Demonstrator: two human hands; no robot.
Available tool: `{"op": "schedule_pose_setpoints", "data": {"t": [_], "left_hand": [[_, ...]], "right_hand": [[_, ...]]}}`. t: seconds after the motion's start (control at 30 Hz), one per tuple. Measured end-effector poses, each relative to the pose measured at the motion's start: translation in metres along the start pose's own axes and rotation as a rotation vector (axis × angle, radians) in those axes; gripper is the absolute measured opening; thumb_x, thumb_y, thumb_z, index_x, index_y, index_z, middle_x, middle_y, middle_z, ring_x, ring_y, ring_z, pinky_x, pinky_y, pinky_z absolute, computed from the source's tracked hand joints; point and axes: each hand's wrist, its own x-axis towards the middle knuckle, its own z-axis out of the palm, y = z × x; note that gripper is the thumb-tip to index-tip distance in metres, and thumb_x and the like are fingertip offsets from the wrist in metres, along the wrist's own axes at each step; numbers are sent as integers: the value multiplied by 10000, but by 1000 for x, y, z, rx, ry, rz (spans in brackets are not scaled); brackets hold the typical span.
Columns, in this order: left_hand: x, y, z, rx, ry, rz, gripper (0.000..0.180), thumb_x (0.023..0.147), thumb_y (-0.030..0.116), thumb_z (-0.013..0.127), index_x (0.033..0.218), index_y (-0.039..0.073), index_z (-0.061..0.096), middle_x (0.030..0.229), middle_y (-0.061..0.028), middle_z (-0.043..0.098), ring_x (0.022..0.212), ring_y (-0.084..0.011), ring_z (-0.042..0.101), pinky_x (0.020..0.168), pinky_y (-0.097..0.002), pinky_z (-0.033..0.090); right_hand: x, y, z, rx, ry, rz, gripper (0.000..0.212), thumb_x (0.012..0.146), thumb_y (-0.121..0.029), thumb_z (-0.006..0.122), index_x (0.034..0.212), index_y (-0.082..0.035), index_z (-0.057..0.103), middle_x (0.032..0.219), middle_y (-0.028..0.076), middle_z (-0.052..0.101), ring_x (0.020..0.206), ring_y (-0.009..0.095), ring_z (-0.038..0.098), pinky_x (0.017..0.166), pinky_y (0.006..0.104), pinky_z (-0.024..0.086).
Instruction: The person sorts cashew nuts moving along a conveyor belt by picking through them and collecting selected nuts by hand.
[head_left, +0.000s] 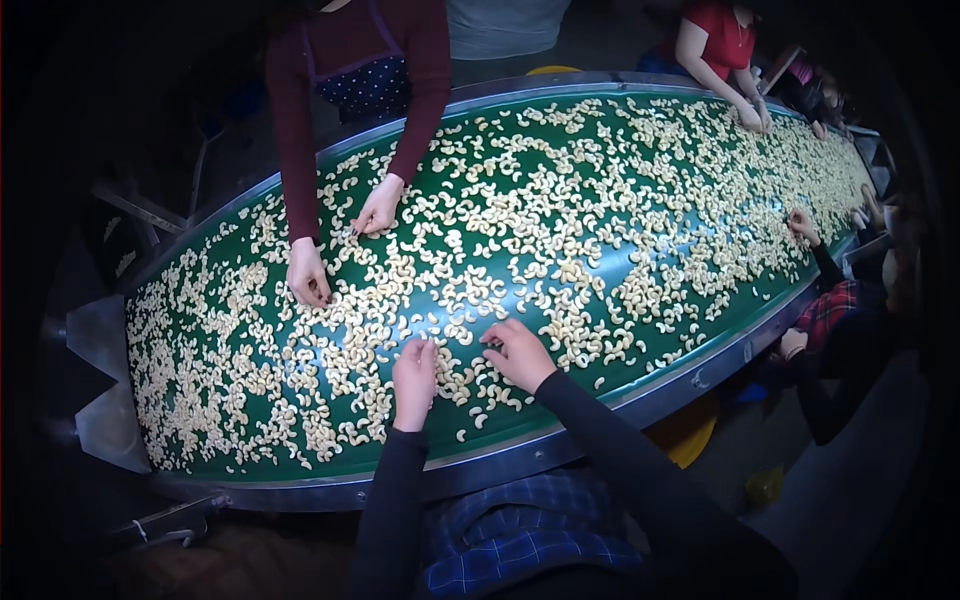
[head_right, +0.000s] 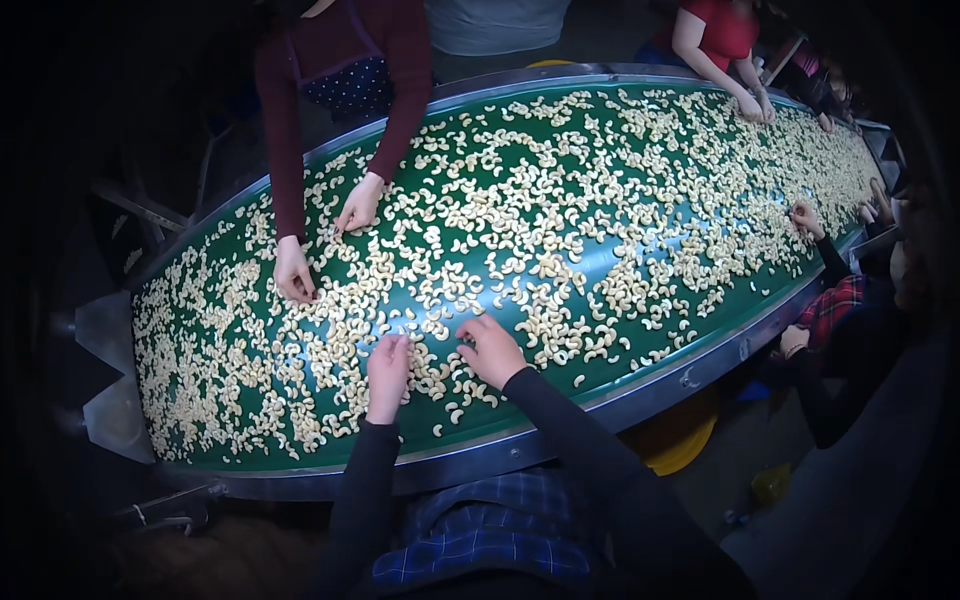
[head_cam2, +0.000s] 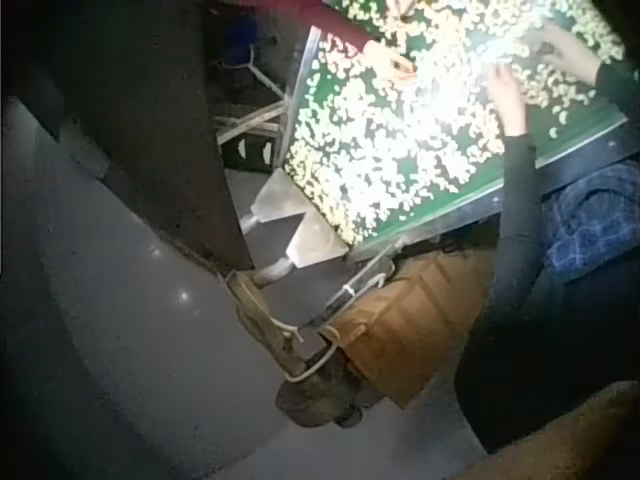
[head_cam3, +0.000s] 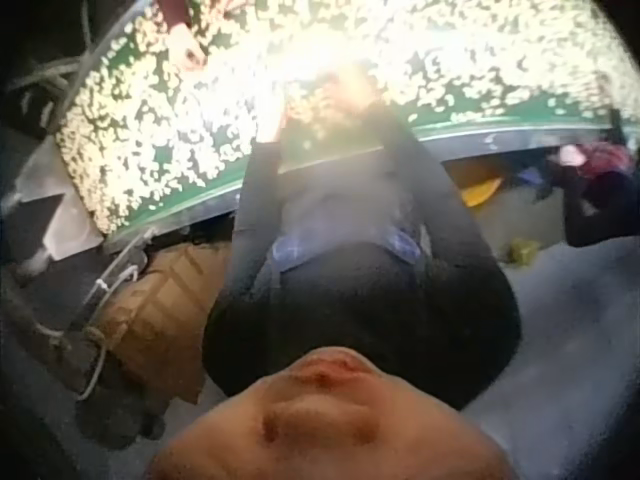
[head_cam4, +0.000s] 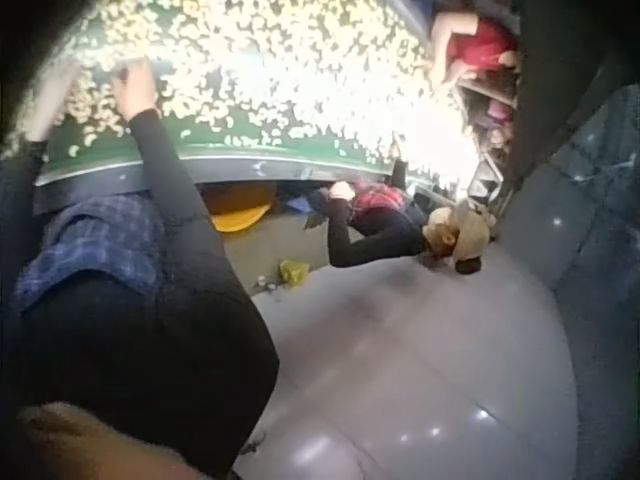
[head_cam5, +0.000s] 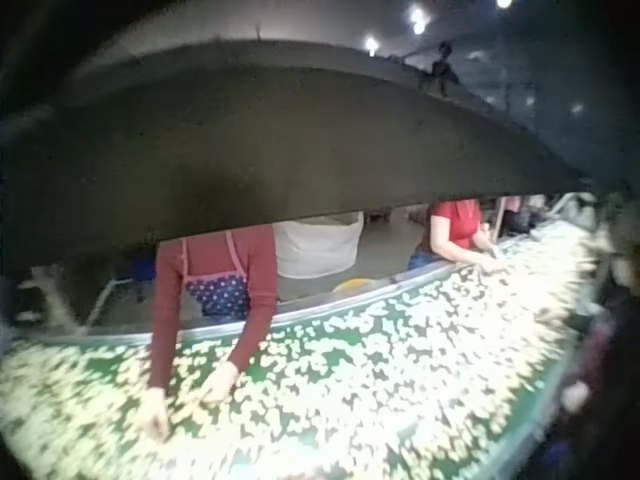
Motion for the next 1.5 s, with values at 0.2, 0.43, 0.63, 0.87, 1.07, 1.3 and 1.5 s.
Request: {"op": "schedule_pose_setpoints", "data": {"t": [0.2, 0.43, 0.63, 0.87, 1.07, 1.3, 1.5], "left_hand": [[25, 8, 21, 1022, 262, 227, 119, 891, 144, 577, 893, 27, 555, 729, -205, 655, 721, -396, 647, 613, -502, 483], [-10, 17, 27, -387, -276, -222, 180, 978, 196, 486, 952, 33, 560, 721, -33, 601, 510, -109, 481, 472, -236, 372], [-55, 41, 137, -329, -427, 46, 318, 1011, 248, 455, 885, 1, 610, 899, -65, 655, 791, -133, 579, 743, -254, 457], [42, 31, 96, 516, 447, 638, 70, 871, 33, 612, 921, -6, 642, 914, -129, 623, 795, -284, 595, 693, -347, 480], [70, 20, 65, 685, 309, 458, 124, 786, 47, 714, 869, -5, 638, 815, -105, 634, 665, -201, 606, 632, -311, 503], [75, 33, 55, 657, 519, 347, 146, 801, 96, 704, 871, -16, 642, 677, -107, 605, 618, -235, 600, 599, -347, 476], [96, 16, 25, 912, 634, 387, 101, 783, 78, 692, 782, -16, 655, 691, -162, 596, 674, -322, 589, 647, -412, 476]], "right_hand": [[-56, 20, -38, 94, 15, 83, 125, 870, -123, 658, 966, -45, 646, 840, 75, 575, 735, 182, 612, 704, 302, 507], [-92, 57, -62, 803, -152, 433, 233, 1011, -184, 512, 1130, -2, 598, 1074, 68, 665, 993, 172, 654, 900, 330, 518], [-87, 71, -34, 1795, -246, 438, 344, 1048, -269, 369, 1206, -15, 539, 1212, 130, 587, 1153, 237, 566, 1022, 377, 446], [-127, 95, -117, 2221, -109, 754, 281, 1016, -242, 459, 784, -85, 462, 725, 10, 444, 608, 97, 442, 490, 222, 346], [-228, 163, -253, 1663, 875, 461, 311, 1015, -311, 459, 760, -136, 431, 666, -8, 406, 423, 76, 307, 335, 221, 210], [-387, 365, -352, -516, 1036, 1306, 580, 921, -414, 620, 1334, -34, 470, 1276, 198, 530, 1132, 328, 545, 983, 404, 444], [-374, 359, -339, -194, 878, 890, 495, 884, -222, 673, 1327, -75, 507, 1359, 202, 465, 1269, 345, 434, 1078, 420, 355]]}}
